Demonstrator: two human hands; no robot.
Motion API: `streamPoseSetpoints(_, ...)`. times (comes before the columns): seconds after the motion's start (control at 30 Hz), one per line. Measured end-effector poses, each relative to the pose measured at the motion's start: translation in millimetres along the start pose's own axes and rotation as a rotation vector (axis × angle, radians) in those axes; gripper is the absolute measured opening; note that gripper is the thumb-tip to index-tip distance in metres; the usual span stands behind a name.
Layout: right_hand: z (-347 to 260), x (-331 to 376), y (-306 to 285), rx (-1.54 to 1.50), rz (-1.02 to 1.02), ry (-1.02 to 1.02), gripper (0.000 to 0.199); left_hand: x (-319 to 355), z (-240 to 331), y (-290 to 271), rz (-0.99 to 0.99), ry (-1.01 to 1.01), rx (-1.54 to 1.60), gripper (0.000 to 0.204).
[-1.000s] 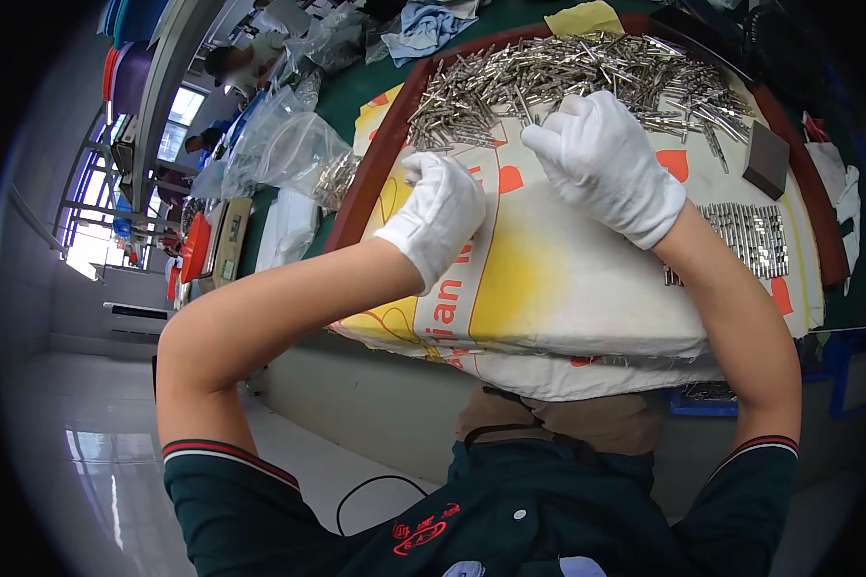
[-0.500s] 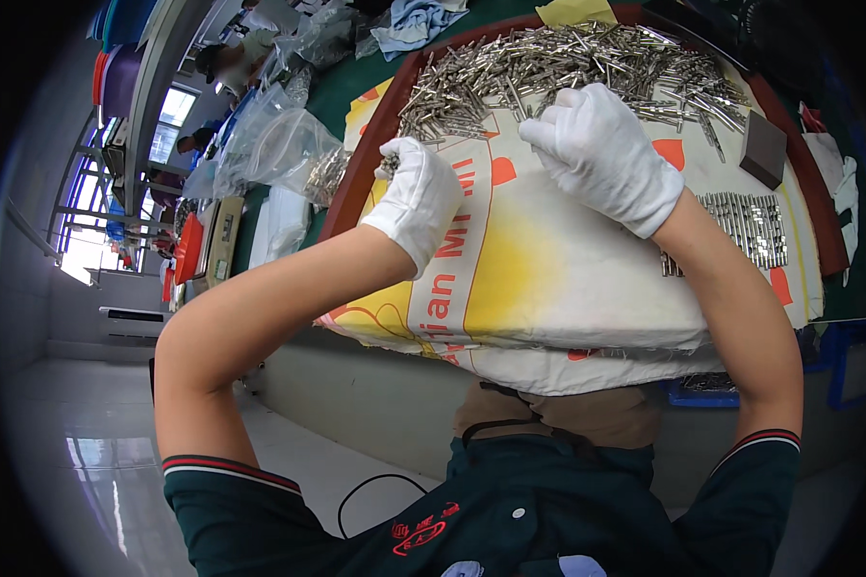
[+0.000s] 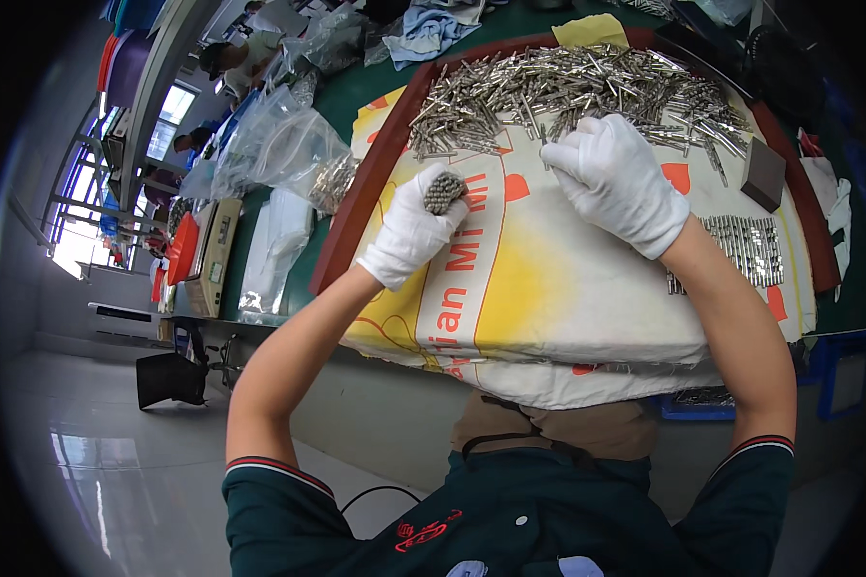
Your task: Sorting, inspecting with an inspection block, and packaging small metal pins into plastic bags at a workbench.
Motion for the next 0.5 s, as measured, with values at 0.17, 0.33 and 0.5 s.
streamPoseSetpoints(0.17, 6.1, 3.5, 0.4, 0.018, -0.04, 0.038, 0.009, 2.0, 34.6, 11.1, 0.136, 0.07, 0.662, 0.017)
streamPoseSetpoints(0.33, 7.0, -2.1, -3.1, 0.019, -0.008, 0.105, 0.008, -3.3, 20.3, 60.9, -0.042, 0.033, 0.564, 0.014)
streamPoseSetpoints(0.5, 3.0, -0.9, 3.1, -0.136, -0.033, 0.209, 0.016, 0.4, 8.3, 74.2, -0.105, -0.067, 0.841, 0.015)
Point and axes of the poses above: each hand's wrist, its own x-axis away from the middle knuckle, its own y-axis out of the palm, z = x × y, the point moved 7 cm from there along -x, towards the middle knuckle, and after that the axes turned 2 degrees about z, right-handed, at the moved point
